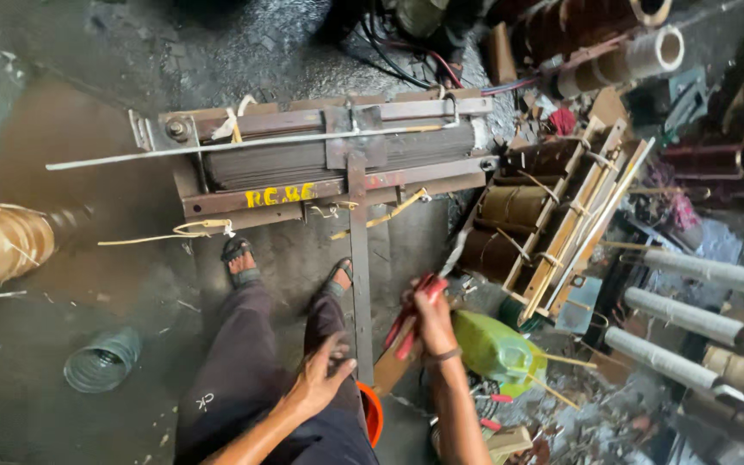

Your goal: The person welds metal rods using a welding torch and pliers in a workshop. They position the rods, apply the torch to create sparks, and adjust the pieces with pliers while a coworker assists nearby.

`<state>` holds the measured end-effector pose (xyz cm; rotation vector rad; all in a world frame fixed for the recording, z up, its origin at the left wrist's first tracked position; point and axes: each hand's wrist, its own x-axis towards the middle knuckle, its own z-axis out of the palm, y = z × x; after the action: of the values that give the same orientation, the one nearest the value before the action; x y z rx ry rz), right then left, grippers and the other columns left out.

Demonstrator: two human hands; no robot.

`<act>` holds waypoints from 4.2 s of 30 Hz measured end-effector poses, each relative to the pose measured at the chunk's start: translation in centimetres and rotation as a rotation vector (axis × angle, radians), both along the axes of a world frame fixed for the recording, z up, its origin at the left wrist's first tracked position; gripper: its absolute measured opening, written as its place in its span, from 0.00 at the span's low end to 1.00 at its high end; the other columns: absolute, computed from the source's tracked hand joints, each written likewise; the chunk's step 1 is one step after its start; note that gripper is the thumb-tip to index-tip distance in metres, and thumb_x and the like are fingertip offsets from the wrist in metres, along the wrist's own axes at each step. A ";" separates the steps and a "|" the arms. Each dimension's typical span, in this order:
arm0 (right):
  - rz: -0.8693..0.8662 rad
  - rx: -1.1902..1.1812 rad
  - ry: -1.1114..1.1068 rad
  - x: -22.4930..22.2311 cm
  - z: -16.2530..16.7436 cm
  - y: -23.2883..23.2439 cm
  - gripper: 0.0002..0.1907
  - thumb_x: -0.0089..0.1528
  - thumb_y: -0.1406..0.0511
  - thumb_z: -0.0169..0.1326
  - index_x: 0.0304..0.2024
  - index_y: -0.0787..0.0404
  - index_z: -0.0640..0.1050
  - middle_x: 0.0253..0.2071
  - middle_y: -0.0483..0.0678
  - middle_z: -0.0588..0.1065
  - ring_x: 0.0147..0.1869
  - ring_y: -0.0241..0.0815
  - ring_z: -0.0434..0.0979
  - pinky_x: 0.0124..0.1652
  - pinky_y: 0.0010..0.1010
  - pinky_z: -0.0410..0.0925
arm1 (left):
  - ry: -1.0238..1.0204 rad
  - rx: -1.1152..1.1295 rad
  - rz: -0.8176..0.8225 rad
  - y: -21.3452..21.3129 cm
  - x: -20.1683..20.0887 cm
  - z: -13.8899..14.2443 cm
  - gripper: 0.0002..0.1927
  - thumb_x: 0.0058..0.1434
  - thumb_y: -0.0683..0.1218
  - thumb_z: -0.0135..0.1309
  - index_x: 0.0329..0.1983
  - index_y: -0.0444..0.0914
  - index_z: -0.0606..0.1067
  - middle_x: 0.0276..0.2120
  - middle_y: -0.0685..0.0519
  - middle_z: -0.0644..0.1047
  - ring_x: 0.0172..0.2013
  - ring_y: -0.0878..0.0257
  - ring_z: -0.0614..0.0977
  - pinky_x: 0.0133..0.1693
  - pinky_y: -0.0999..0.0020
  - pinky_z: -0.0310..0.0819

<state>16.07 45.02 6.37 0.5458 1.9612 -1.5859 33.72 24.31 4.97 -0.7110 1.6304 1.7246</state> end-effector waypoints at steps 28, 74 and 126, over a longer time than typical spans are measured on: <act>0.357 -0.333 0.536 -17.0 0.7 -9.6 0.13 0.69 0.61 0.48 0.52 0.62 0.69 0.42 0.46 0.66 0.44 0.39 0.67 0.44 0.31 0.62 | -0.208 0.249 0.804 13.3 1.1 -13.0 0.14 0.66 0.52 0.54 0.36 0.35 0.79 0.23 0.53 0.80 0.23 0.66 0.81 0.28 0.70 0.77; 0.266 0.015 0.013 3.4 -8.5 15.0 0.18 0.66 0.56 0.45 0.42 0.64 0.76 0.29 0.43 0.70 0.34 0.36 0.67 0.36 0.30 0.63 | -0.353 0.034 0.398 12.9 5.8 -4.1 0.16 0.58 0.49 0.65 0.46 0.44 0.75 0.11 0.54 0.65 0.09 0.65 0.66 0.12 0.67 0.59; 0.204 -0.042 -0.029 -29.1 -4.6 16.9 0.24 0.68 0.45 0.42 0.49 0.56 0.72 0.35 0.42 0.71 0.29 0.33 0.61 0.28 0.26 0.56 | -0.144 0.426 0.531 29.4 -8.7 -8.7 0.12 0.69 0.49 0.53 0.49 0.37 0.70 0.17 0.50 0.74 0.13 0.60 0.75 0.16 0.61 0.73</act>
<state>-12.99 61.91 1.77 0.3380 1.8925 -1.4795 25.04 53.73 -3.73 -1.0846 0.9705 2.2335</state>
